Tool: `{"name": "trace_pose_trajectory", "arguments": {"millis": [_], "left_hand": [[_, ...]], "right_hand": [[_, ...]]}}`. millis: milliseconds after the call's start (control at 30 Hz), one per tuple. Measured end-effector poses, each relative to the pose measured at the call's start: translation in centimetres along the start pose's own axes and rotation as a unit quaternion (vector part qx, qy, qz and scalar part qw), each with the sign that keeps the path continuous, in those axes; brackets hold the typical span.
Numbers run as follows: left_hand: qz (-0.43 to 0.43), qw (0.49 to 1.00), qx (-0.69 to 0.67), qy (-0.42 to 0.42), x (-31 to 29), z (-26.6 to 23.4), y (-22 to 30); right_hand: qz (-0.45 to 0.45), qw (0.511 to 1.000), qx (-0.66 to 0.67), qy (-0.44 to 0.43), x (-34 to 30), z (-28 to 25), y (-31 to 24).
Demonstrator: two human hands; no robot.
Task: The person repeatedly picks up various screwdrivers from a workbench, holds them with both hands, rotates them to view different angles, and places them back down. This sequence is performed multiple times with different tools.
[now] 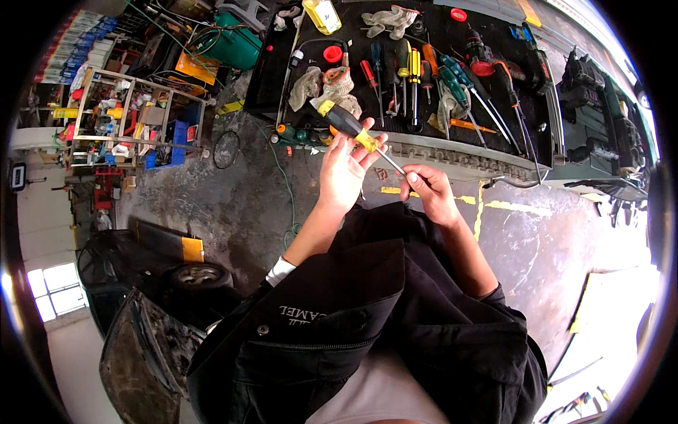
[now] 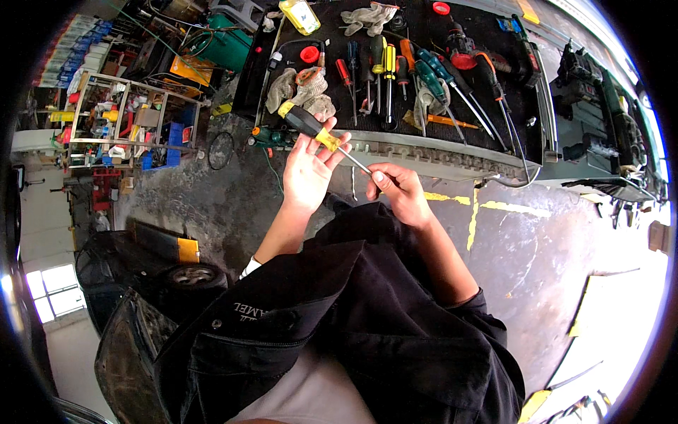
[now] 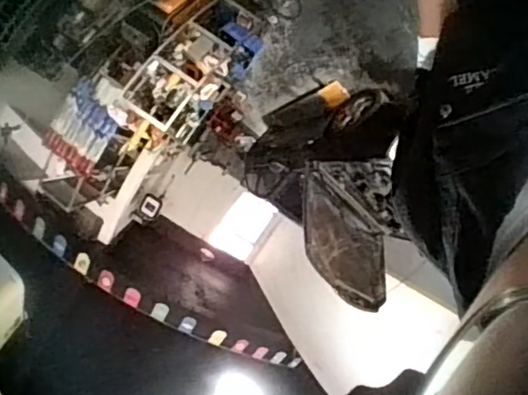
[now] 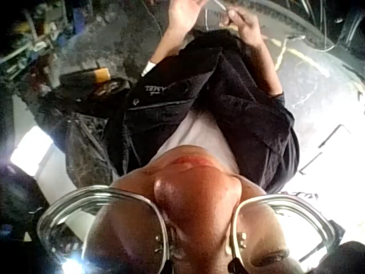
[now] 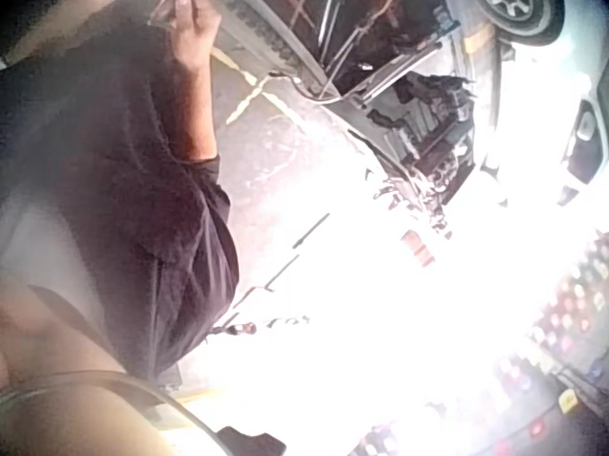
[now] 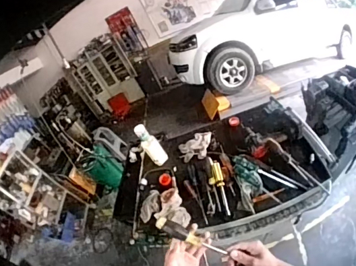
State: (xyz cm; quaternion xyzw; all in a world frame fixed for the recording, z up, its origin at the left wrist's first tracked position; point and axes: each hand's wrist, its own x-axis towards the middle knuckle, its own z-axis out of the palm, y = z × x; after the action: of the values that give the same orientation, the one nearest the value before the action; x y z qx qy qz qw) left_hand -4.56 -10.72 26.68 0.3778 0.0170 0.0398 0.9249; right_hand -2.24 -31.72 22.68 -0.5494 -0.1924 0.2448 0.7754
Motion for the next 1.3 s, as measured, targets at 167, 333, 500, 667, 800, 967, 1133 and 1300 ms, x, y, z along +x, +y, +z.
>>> {"name": "trace_pose_trajectory", "arguments": {"millis": [167, 333, 500, 667, 800, 967, 1133, 1300], "left_hand": [[0.023, 0.999, -0.019, -0.013, -0.3, -0.8, 0.3], [0.068, 0.997, 0.016, 0.022, -0.7, -1.8, 0.6], [0.071, 0.994, 0.064, 0.048, -1.0, -1.6, 1.5], [0.079, 0.993, 0.069, 0.057, -1.3, -1.5, 1.4], [0.080, 0.993, 0.068, 0.058, -1.4, -1.1, 1.3], [0.078, 0.993, 0.077, 0.035, -1.3, -1.6, 1.1], [0.073, 0.993, 0.091, 0.029, -1.1, -2.1, 0.7], [0.069, 0.993, 0.090, 0.043, -0.9, -2.0, 0.4]], "right_hand": [[0.001, 1.000, 0.006, -0.008, -0.4, -0.1, 0.0], [0.005, 1.000, -0.001, -0.007, -0.7, -0.3, 0.6], [-0.008, 1.000, -0.007, -0.013, -0.7, -0.6, 1.0], [-0.009, 1.000, -0.011, -0.014, -0.8, -0.4, 0.7], [-0.010, 1.000, -0.005, -0.015, -1.0, -0.6, 0.8], [-0.015, 1.000, 0.001, -0.015, -1.1, -0.8, 0.9], [-0.014, 0.999, 0.027, -0.011, -1.2, -0.8, 0.8], [-0.013, 1.000, 0.027, -0.003, -1.1, -0.9, 0.6]]}}
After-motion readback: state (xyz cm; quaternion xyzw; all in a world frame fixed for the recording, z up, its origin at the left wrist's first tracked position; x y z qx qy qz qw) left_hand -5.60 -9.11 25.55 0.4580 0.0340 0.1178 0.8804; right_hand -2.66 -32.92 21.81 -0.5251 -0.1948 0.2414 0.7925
